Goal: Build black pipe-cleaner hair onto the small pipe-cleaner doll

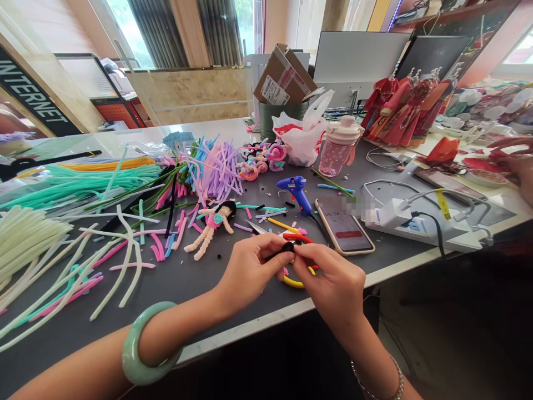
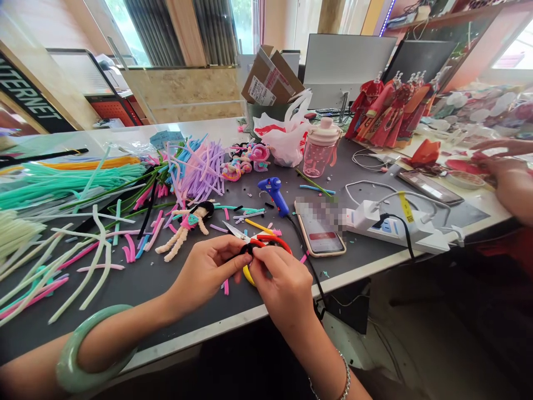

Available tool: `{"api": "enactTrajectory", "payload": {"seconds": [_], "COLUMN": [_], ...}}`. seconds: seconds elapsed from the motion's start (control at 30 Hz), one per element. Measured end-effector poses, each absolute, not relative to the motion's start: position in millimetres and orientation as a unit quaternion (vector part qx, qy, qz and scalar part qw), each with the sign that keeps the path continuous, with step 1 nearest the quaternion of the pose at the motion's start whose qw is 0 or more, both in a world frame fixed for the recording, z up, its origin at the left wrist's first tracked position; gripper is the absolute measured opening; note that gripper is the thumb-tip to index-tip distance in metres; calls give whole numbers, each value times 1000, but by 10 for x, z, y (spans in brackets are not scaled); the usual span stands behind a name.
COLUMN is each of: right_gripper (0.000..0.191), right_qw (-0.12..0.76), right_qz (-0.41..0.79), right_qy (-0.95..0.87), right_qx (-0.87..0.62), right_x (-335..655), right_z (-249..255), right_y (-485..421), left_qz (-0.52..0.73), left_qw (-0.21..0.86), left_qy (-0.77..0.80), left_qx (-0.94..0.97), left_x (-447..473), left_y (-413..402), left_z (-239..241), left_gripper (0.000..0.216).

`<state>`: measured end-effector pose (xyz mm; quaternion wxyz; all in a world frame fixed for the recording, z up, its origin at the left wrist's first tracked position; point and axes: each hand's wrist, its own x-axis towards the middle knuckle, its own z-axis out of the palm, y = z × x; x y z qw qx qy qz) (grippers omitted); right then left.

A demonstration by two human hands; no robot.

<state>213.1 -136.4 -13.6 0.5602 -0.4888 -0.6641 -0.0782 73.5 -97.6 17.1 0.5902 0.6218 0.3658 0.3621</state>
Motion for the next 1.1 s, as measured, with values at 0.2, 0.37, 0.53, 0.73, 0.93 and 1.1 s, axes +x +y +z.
{"api": "enactTrajectory", "payload": {"seconds": [0.2,0.37,0.53,0.73,0.93,1.1], "right_gripper": [17,15,20,15,11,20], "right_qw": [566,598,568,522,513,494], "right_qz": [-44,102,234,239,230,224], "right_qy": [-662,-640,-669,-730,-747,-765], "right_qx": [-490,-472,-420,-371,-355,-348], "right_x": [2147,2205,2380,2499,2466,2491], "right_z": [-168,-237,-200,-50,-8,-23], "right_y": [-1405,-1408,-1393,-1314,-1257,-1286], "left_qz": [366,377,349,282,264,265], "left_qw": [582,637,733,823,837,843], "left_qy": [379,355,320,286,283,279], "left_qx": [619,571,488,402,386,375], "left_x": [748,776,775,745,714,699], "left_y": [-999,-1011,-991,-936,-891,-892], "left_z": [132,111,47,-38,-82,-90], "left_gripper": [18,20,26,31,30,28]}}
